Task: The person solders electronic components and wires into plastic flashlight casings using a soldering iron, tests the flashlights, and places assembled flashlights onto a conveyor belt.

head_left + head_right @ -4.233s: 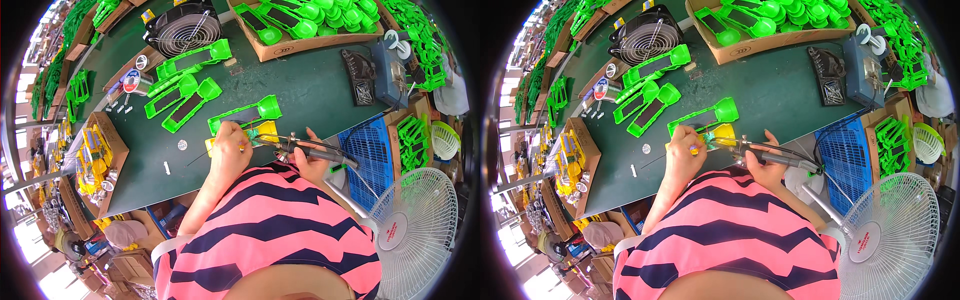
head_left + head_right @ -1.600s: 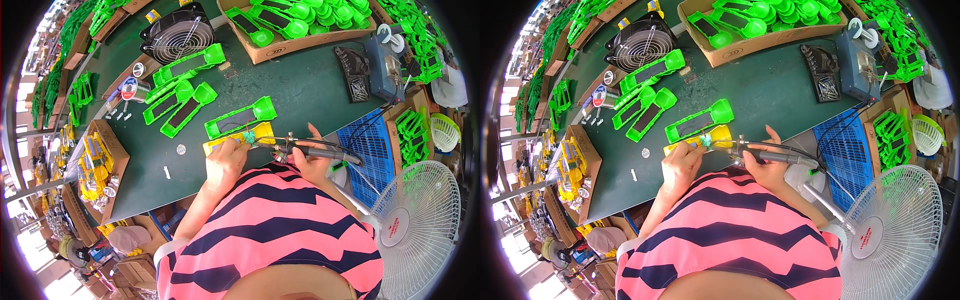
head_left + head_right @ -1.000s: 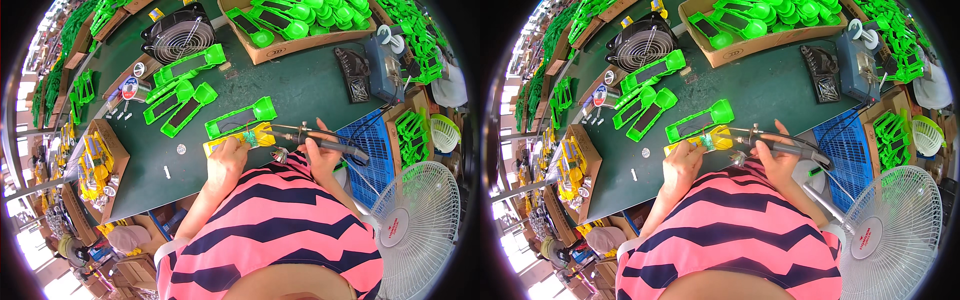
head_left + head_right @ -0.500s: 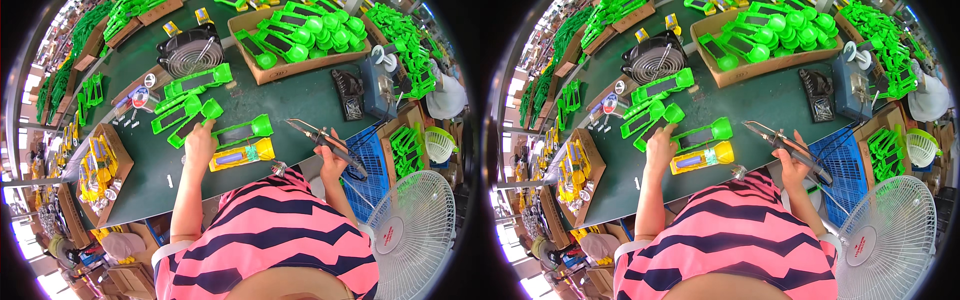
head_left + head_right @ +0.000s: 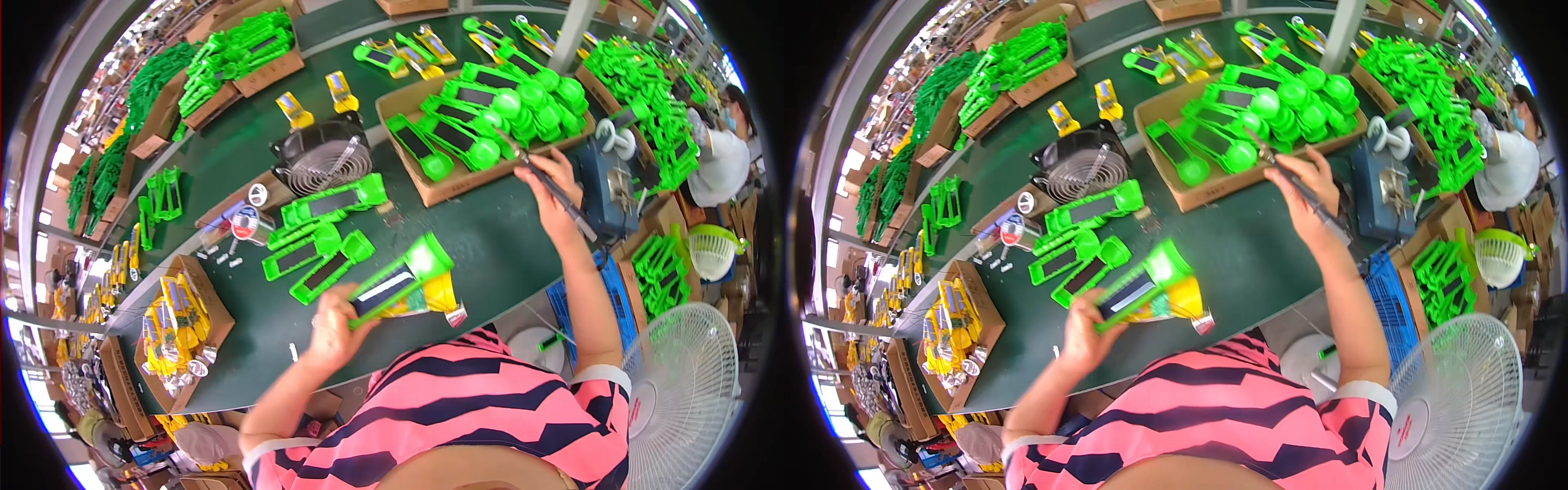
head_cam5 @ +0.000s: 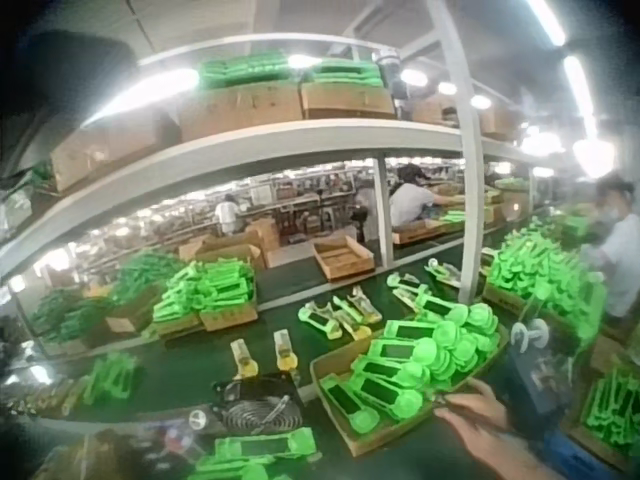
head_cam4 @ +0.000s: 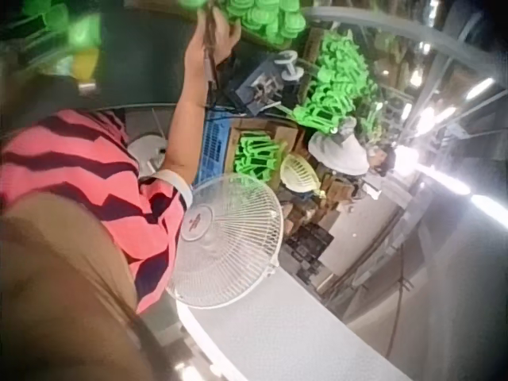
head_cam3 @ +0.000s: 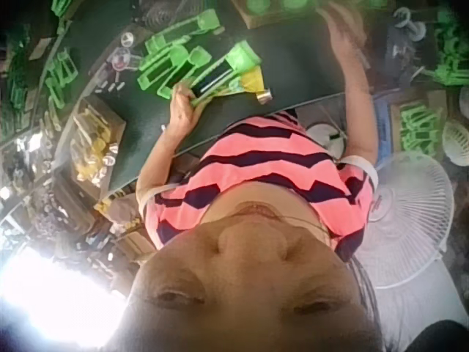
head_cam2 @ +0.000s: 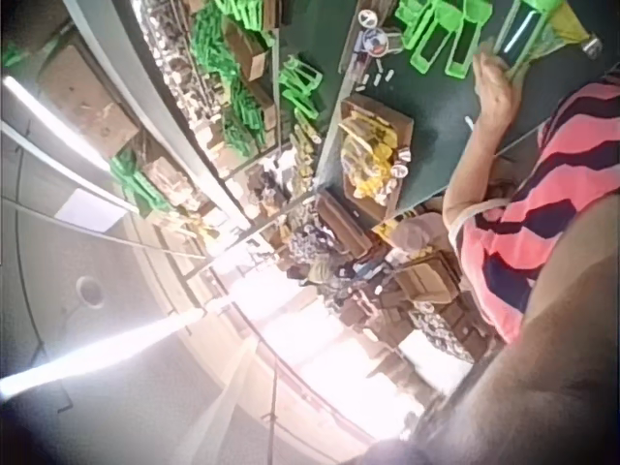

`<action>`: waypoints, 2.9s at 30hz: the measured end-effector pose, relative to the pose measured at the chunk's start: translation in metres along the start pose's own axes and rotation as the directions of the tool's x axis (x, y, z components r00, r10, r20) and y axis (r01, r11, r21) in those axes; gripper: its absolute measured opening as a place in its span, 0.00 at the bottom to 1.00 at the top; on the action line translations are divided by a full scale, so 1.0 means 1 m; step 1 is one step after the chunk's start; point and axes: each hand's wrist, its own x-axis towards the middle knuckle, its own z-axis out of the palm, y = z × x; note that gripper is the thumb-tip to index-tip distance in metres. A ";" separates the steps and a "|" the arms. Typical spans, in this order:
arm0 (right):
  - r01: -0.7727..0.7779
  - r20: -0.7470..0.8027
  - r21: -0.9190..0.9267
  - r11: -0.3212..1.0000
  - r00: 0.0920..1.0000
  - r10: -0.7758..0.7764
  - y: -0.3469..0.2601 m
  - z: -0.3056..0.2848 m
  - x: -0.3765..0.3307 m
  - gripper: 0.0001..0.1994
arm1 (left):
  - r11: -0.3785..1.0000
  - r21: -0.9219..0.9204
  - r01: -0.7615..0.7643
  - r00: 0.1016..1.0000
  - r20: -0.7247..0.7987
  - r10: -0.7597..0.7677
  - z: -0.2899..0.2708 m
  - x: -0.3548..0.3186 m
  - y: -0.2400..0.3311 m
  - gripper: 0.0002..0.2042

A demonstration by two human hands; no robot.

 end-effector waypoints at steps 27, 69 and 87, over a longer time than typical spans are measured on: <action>0.062 0.222 -0.250 0.966 0.975 -0.005 0.095 0.064 0.065 0.24 | 0.824 0.559 -0.091 0.989 0.146 0.010 -0.019 0.287 -0.268 0.27; -0.489 0.492 0.455 0.744 0.835 0.248 -0.088 0.019 -0.140 0.19 | 0.050 -0.913 0.405 0.553 0.201 -0.808 0.057 0.009 0.055 0.06; -0.795 0.596 0.607 -0.011 0.446 0.668 -0.108 0.049 -0.119 0.07 | 0.950 0.236 0.206 0.877 0.386 -0.287 0.042 0.036 0.003 0.01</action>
